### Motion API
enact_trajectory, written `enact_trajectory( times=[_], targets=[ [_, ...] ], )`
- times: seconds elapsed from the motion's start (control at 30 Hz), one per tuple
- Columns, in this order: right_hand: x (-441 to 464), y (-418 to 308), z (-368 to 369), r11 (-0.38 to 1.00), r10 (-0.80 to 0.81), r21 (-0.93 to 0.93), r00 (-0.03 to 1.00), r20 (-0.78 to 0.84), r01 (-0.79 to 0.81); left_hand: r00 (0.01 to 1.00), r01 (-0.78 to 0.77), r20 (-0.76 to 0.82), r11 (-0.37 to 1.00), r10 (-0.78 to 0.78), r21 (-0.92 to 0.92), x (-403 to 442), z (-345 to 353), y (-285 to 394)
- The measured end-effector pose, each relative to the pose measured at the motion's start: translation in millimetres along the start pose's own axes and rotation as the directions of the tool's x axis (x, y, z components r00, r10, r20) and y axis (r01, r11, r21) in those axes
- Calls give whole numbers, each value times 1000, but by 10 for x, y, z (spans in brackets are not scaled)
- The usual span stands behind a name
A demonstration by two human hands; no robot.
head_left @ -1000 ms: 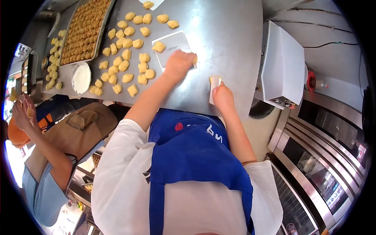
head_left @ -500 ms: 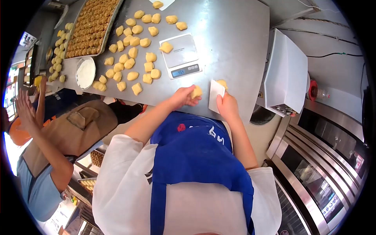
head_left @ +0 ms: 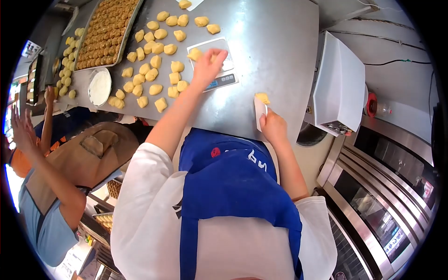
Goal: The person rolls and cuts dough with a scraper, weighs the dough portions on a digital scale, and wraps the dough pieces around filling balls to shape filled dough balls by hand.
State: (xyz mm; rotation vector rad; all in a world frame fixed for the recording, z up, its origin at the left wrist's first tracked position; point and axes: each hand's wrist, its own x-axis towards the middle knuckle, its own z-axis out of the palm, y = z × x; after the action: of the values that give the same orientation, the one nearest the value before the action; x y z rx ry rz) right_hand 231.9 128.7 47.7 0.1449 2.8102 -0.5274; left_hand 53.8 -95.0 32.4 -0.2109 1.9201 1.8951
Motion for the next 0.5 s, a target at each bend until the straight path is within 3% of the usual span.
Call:
enact_trajectory(
  times=[0.03,0.07,0.1,0.17,0.3,0.37,0.5],
  targets=[
    [0,8,-21,1000,27,13,1000,1,-27,936,-301,-71,890,344,343,38,-14,114],
    [-1,8,-56,1000,28,13,1000,-2,-28,760,-489,-13,584,650,648,66,-25,169],
    [-10,7,-104,998,46,49,998,-53,-43,758,-493,-9,583,652,646,90,-69,156],
    [-28,44,-189,994,78,85,991,-108,-69,838,-285,233,32,494,958,147,-222,64],
    [3,188,-198,980,148,158,976,-161,-122,732,-384,271,51,625,922,233,-557,-277],
    [26,208,-200,977,144,183,976,-165,-113,871,-274,64,374,486,886,150,-677,-357],
    [27,256,-195,960,218,210,965,-144,-186,882,-218,-27,457,470,862,-448,-817,-302]
  ],
)
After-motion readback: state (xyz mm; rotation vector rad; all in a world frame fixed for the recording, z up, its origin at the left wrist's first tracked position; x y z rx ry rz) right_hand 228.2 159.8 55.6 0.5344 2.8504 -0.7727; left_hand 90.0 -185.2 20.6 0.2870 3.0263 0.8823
